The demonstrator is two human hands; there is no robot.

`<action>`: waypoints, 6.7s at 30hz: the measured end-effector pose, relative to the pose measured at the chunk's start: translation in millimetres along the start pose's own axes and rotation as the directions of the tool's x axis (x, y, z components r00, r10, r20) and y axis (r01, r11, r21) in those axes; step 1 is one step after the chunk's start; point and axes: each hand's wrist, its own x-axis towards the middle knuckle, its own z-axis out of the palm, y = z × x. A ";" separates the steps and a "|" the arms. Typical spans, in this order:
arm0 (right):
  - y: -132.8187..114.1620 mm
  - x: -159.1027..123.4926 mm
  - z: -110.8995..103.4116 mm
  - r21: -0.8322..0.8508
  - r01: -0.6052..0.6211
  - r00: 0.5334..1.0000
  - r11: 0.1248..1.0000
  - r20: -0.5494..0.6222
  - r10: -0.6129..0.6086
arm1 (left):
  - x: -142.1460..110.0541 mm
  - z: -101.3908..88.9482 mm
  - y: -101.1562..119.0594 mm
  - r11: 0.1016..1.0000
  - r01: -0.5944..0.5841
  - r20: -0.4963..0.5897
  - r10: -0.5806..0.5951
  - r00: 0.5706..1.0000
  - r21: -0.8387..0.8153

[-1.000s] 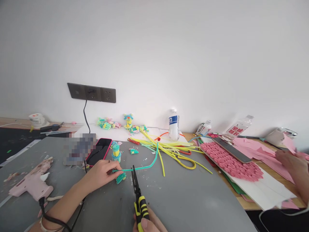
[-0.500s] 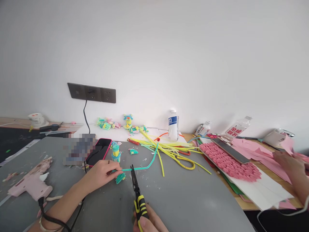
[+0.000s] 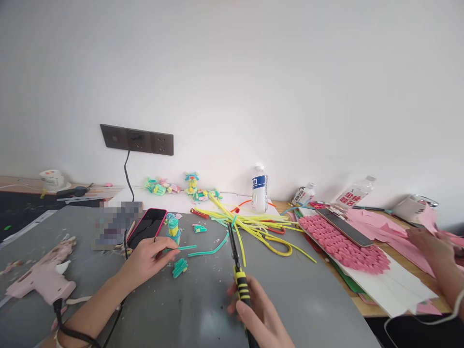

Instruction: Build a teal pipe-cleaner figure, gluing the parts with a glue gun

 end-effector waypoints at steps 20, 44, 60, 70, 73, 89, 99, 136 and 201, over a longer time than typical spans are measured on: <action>-13.8 74.8 65.1 -0.042 0.426 0.893 0.904 0.180 -0.413 | -0.9 1.5 -1.7 0.985 -0.022 -0.062 0.011 0.998 -0.174; -19.5 124.7 83.1 0.490 0.029 0.823 0.871 0.483 -0.299 | 3.2 3.9 -2.6 0.946 -0.129 -0.180 0.077 0.981 -0.297; -18.1 124.4 82.7 0.501 -0.005 0.797 0.865 0.524 -0.299 | 2.9 2.5 1.8 0.908 0.005 -0.074 -0.040 0.996 -0.420; -16.3 124.0 81.3 0.449 -0.043 0.756 0.892 0.599 -0.265 | 2.7 2.0 7.3 0.888 0.148 0.130 -0.100 0.986 -0.436; -15.7 124.2 81.6 0.427 -0.054 0.735 0.903 0.629 -0.254 | 2.6 1.9 8.9 0.877 0.183 0.194 -0.105 0.975 -0.444; -17.3 120.8 75.3 0.473 -0.044 0.750 0.880 0.597 -0.284 | 5.1 -2.2 4.7 0.573 0.447 0.274 -0.366 0.889 -0.686; -18.4 120.9 77.4 0.447 0.162 0.732 0.880 0.544 -0.411 | 4.6 -0.6 8.4 0.397 0.577 0.472 -0.336 0.815 -0.714; -21.1 114.6 84.3 0.389 0.065 0.701 0.919 0.637 -0.319 | 0.5 -0.8 2.9 0.276 0.723 0.670 -0.273 0.691 -0.633; -20.3 111.8 87.3 0.392 0.469 0.656 0.792 0.446 -0.609 | 3.7 1.8 8.8 0.209 0.710 0.630 -0.341 0.698 -0.673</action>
